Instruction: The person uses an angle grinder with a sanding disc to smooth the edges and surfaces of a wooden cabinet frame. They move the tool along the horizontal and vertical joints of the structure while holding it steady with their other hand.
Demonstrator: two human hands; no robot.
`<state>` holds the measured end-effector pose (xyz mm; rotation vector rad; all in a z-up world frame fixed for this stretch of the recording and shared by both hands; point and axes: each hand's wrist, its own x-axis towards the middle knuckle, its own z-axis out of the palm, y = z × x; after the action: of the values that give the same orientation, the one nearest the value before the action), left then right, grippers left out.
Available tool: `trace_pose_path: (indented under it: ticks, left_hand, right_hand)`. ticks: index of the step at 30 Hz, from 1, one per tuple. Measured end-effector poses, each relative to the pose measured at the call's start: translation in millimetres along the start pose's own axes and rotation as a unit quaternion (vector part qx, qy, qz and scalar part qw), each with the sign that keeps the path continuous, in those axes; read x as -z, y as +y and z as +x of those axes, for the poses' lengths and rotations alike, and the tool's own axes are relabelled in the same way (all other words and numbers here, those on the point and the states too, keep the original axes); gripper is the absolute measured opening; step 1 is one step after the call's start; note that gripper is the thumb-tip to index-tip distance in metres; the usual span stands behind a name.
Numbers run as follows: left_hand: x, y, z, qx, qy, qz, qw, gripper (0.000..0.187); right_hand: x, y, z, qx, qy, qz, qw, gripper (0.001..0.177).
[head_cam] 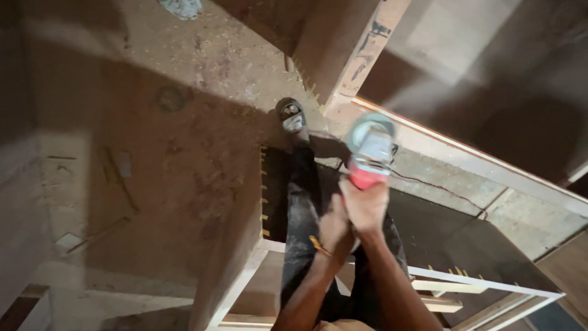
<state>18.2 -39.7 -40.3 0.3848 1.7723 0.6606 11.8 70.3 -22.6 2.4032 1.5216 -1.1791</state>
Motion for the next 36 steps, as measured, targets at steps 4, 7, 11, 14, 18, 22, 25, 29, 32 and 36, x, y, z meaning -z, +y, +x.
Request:
trace_pose_path:
  ticks: [4, 7, 11, 14, 18, 22, 25, 29, 32, 36]
  left_hand:
    - [-38.4, 11.3, -6.8, -0.053, -0.041, 0.034, 0.997, 0.051]
    - [-45.4, 12.3, -2.9, -0.067, -0.058, 0.074, 0.993, 0.053]
    - [-18.7, -7.8, 4.0, -0.082, -0.023, 0.124, 0.989, 0.047]
    - [30.0, -3.7, 11.2, -0.025, 0.055, -0.043, 0.997, 0.055]
    - [56.3, 29.3, 14.6, 0.02, 0.095, -0.045, 0.994, 0.066]
    - [23.2, 33.8, 11.7, 0.07, -0.014, 0.015, 0.997, 0.066]
    - [-21.2, 29.2, 8.3, 0.046, -0.085, 0.075, 0.992, 0.064]
    - [-74.9, 32.3, 0.3, -0.013, -0.147, 0.136, 0.98, 0.062]
    - [-101.0, 42.0, -8.2, -0.049, -0.176, 0.168, 0.969, 0.06]
    - [-112.4, 52.9, 12.2, -0.096, -0.16, 0.18, 0.966, 0.058]
  right_hand:
    - [37.8, 48.1, 23.1, -0.013, 0.044, 0.093, 0.995, 0.022]
    - [45.2, 56.0, 26.3, -0.008, 0.051, 0.138, 0.989, 0.022]
    - [13.4, 23.5, 7.2, 0.049, -0.017, 0.09, 0.995, 0.036]
    - [-27.5, -23.3, -9.9, 0.105, -0.052, 0.026, 0.993, 0.053]
    - [-29.4, -54.3, -11.3, 0.061, -0.049, -0.031, 0.996, 0.056]
    - [-1.5, -27.1, 5.8, -0.029, -0.018, -0.056, 0.998, 0.055]
    - [30.4, 16.0, 26.2, -0.045, 0.009, -0.065, 0.997, 0.047]
    - [71.5, 81.5, 62.0, 0.032, 0.131, 0.077, 0.988, 0.052]
    - [110.4, 124.0, 87.8, 0.002, 0.16, 0.17, 0.972, 0.041]
    - [121.3, 138.3, 94.8, -0.035, 0.148, 0.286, 0.946, 0.03]
